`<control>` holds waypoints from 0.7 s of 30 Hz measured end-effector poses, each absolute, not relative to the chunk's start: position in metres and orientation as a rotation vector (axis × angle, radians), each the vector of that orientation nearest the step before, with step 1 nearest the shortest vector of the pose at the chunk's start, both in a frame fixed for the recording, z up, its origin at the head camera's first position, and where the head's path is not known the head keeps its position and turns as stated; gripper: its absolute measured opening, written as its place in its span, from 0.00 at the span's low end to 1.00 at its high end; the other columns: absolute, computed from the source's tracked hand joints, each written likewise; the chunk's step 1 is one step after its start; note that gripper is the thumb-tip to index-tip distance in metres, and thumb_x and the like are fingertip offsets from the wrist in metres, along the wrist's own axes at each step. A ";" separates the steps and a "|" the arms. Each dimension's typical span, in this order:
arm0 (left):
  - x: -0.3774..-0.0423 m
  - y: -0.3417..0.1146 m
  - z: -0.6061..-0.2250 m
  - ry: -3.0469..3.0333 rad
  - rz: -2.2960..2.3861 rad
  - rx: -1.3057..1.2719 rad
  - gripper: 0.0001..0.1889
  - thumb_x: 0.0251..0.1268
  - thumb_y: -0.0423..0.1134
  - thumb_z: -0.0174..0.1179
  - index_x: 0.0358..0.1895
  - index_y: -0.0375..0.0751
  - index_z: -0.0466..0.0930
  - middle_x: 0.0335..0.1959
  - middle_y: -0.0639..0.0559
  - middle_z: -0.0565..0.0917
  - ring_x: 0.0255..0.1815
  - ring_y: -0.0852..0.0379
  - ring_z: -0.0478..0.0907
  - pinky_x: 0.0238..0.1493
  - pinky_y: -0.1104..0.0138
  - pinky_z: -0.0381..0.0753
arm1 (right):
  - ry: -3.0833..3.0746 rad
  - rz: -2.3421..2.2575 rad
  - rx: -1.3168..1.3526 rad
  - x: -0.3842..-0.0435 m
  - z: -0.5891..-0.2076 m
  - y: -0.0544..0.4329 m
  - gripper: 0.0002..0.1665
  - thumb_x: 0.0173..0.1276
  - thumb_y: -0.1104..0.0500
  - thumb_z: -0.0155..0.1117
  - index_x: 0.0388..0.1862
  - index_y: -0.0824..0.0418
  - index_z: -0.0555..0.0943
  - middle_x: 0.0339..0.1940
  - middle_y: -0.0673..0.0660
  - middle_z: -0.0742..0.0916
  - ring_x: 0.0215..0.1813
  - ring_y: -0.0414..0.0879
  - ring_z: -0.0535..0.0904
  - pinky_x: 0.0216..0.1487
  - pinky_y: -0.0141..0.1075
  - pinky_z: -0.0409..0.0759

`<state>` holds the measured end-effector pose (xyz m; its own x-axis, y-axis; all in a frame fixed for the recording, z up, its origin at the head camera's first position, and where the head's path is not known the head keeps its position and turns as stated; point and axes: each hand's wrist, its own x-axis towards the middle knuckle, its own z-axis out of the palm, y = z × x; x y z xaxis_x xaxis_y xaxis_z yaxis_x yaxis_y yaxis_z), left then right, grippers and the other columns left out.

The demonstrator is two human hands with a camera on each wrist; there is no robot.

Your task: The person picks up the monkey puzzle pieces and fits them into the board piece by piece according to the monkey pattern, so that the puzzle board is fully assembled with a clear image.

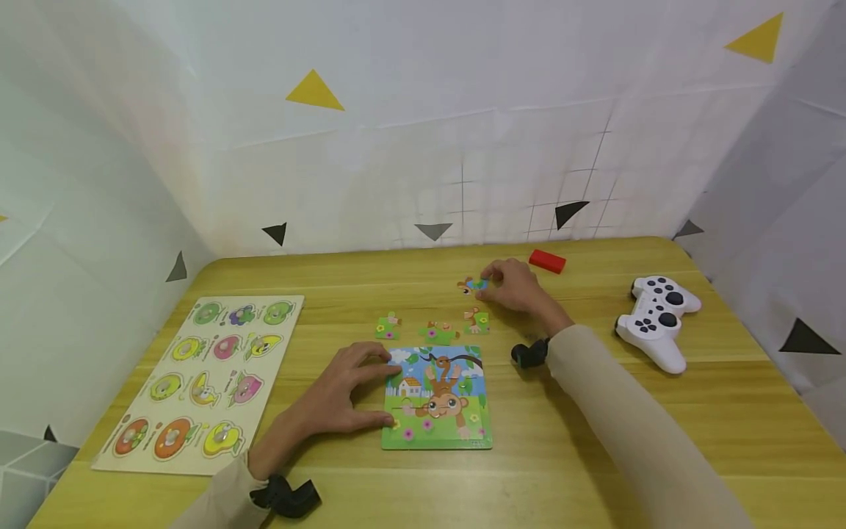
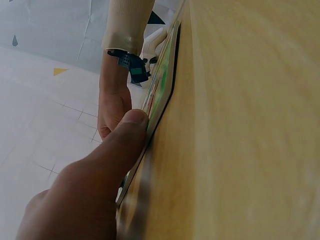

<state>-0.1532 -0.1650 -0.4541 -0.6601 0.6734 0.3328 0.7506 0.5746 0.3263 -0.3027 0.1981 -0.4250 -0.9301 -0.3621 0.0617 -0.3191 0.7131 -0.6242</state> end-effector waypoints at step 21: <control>-0.152 -0.164 -0.451 -2.644 -0.667 -1.195 0.37 0.55 0.72 0.67 0.65 0.57 0.81 0.64 0.54 0.76 0.72 0.54 0.67 0.69 0.48 0.67 | 2.801 -1.089 -0.583 -0.302 -0.424 0.199 0.25 0.68 0.56 0.72 0.60 0.66 0.80 0.60 0.69 0.81 0.62 0.65 0.76 0.63 0.60 0.74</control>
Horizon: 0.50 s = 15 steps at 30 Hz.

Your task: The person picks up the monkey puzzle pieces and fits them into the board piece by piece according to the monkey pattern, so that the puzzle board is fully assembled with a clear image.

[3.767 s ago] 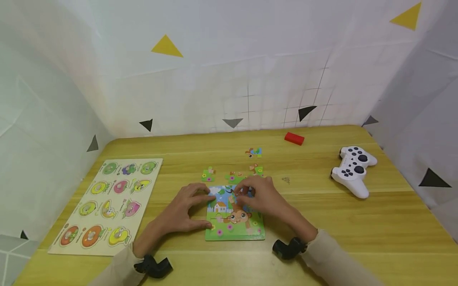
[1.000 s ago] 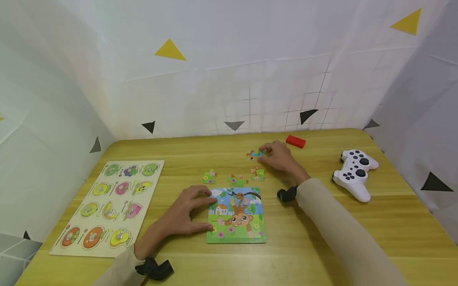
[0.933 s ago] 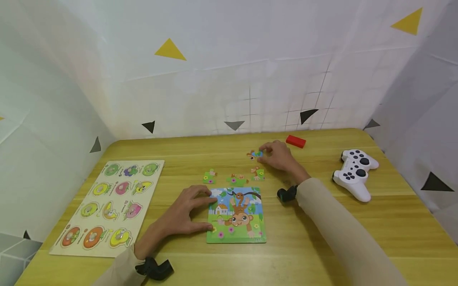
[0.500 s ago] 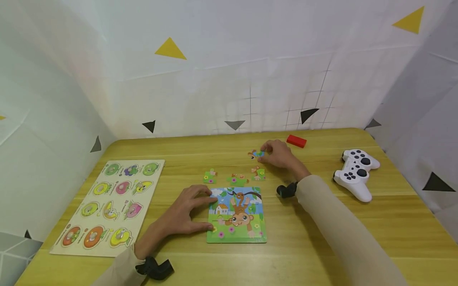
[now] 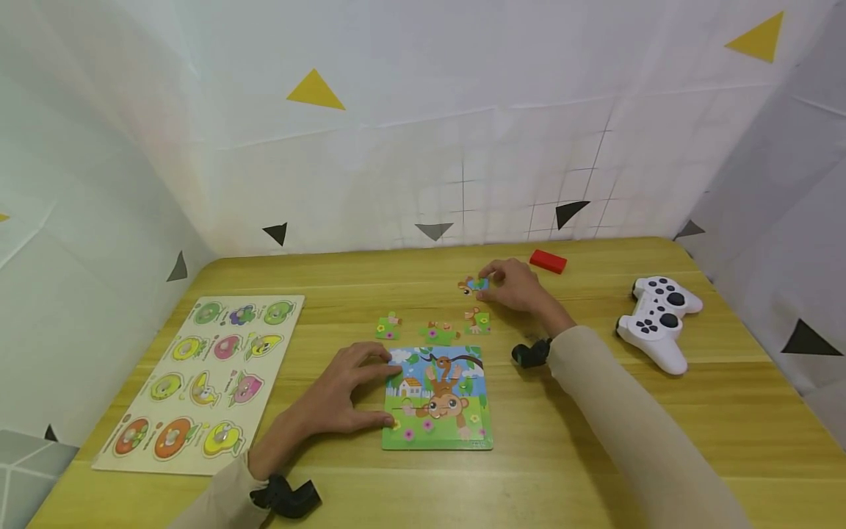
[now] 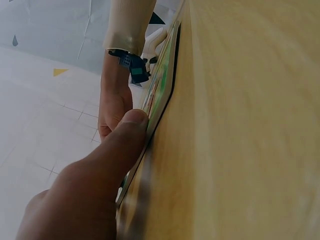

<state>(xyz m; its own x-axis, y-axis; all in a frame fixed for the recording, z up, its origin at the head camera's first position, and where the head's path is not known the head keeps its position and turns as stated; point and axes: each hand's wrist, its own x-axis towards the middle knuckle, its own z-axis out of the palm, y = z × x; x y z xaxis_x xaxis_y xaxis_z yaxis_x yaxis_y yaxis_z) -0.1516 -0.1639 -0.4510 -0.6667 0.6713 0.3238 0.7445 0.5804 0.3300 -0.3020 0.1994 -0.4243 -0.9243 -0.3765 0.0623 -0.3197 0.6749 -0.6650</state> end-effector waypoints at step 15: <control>-0.152 -0.164 -0.452 -2.624 -0.659 -1.208 0.37 0.55 0.72 0.67 0.65 0.56 0.81 0.63 0.54 0.76 0.71 0.54 0.67 0.70 0.48 0.66 | 2.793 -1.317 -0.514 -0.299 -0.431 0.205 0.18 0.71 0.60 0.69 0.57 0.62 0.80 0.46 0.66 0.85 0.42 0.54 0.80 0.46 0.40 0.76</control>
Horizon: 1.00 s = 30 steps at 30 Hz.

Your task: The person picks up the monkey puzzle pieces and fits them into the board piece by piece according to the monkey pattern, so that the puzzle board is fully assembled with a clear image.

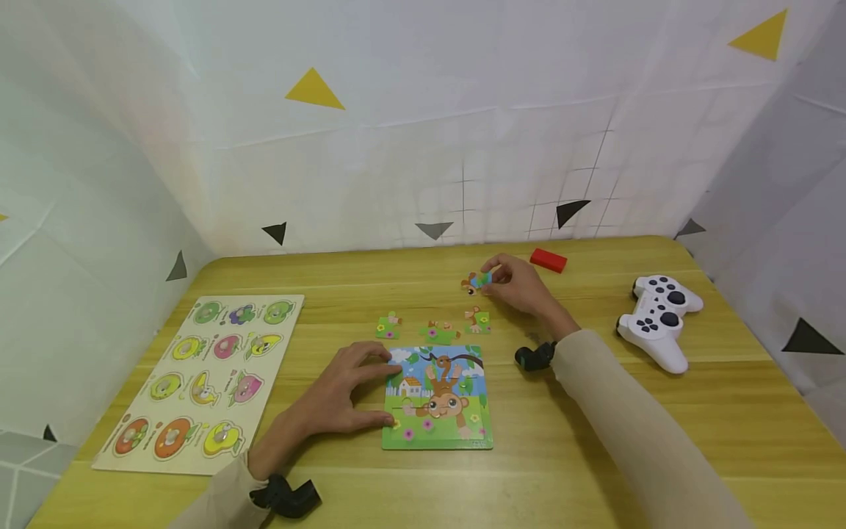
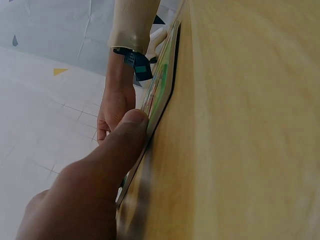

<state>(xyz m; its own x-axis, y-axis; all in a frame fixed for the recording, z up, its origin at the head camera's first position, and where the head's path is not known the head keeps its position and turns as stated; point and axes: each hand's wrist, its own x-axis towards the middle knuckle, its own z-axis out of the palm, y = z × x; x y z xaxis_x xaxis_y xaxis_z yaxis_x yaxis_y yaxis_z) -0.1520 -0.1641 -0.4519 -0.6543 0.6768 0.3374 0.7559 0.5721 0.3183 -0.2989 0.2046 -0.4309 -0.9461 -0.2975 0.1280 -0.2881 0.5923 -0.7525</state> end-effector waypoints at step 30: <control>-0.154 -0.165 -0.452 -2.651 -0.702 -1.199 0.38 0.53 0.70 0.70 0.65 0.56 0.81 0.64 0.54 0.75 0.73 0.55 0.66 0.71 0.49 0.65 | 2.720 -1.530 -0.522 -0.267 -0.417 0.208 0.17 0.75 0.63 0.63 0.58 0.69 0.80 0.41 0.72 0.88 0.36 0.63 0.78 0.31 0.34 0.71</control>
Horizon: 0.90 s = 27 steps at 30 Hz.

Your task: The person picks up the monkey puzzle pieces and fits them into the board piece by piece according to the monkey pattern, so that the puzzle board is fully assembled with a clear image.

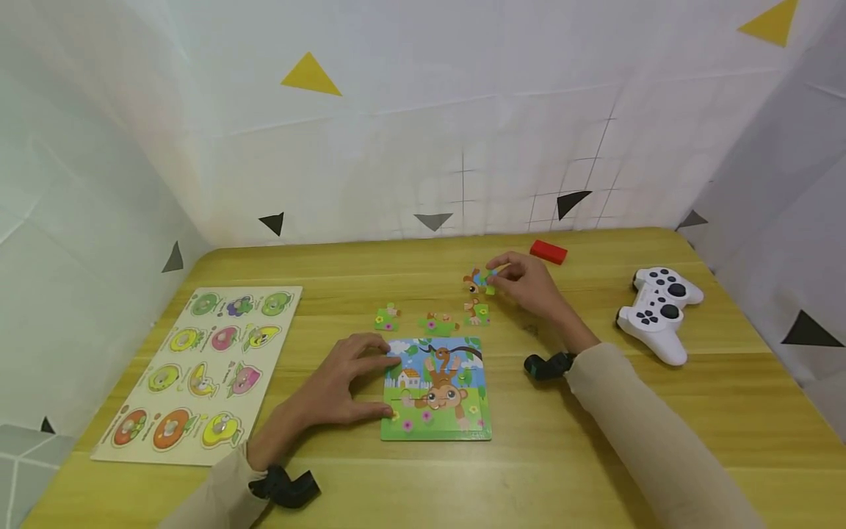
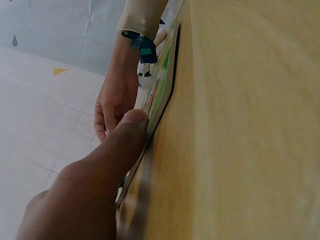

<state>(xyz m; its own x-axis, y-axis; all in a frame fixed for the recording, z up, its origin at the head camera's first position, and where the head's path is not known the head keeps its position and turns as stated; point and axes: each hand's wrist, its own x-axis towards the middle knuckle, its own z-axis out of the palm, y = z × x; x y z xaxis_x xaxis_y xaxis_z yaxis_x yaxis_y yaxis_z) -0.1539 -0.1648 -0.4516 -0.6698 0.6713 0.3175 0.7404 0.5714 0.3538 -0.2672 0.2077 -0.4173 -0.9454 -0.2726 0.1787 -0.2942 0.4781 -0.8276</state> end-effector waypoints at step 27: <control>-0.154 -0.164 -0.453 -2.667 -0.673 -1.196 0.37 0.54 0.71 0.68 0.65 0.57 0.81 0.64 0.54 0.75 0.72 0.54 0.67 0.70 0.49 0.66 | -2.708 1.614 0.542 -0.222 -0.420 0.196 0.12 0.72 0.57 0.68 0.52 0.57 0.84 0.36 0.59 0.89 0.35 0.54 0.80 0.33 0.34 0.74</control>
<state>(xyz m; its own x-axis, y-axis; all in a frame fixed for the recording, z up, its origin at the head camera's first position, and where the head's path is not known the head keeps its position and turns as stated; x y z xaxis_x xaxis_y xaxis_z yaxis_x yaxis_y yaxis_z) -0.1543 -0.1642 -0.4528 -0.6735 0.6735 0.3045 0.7374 0.5834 0.3405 -0.2222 0.1963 -0.4204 -0.9411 -0.3154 0.1223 -0.2576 0.4337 -0.8635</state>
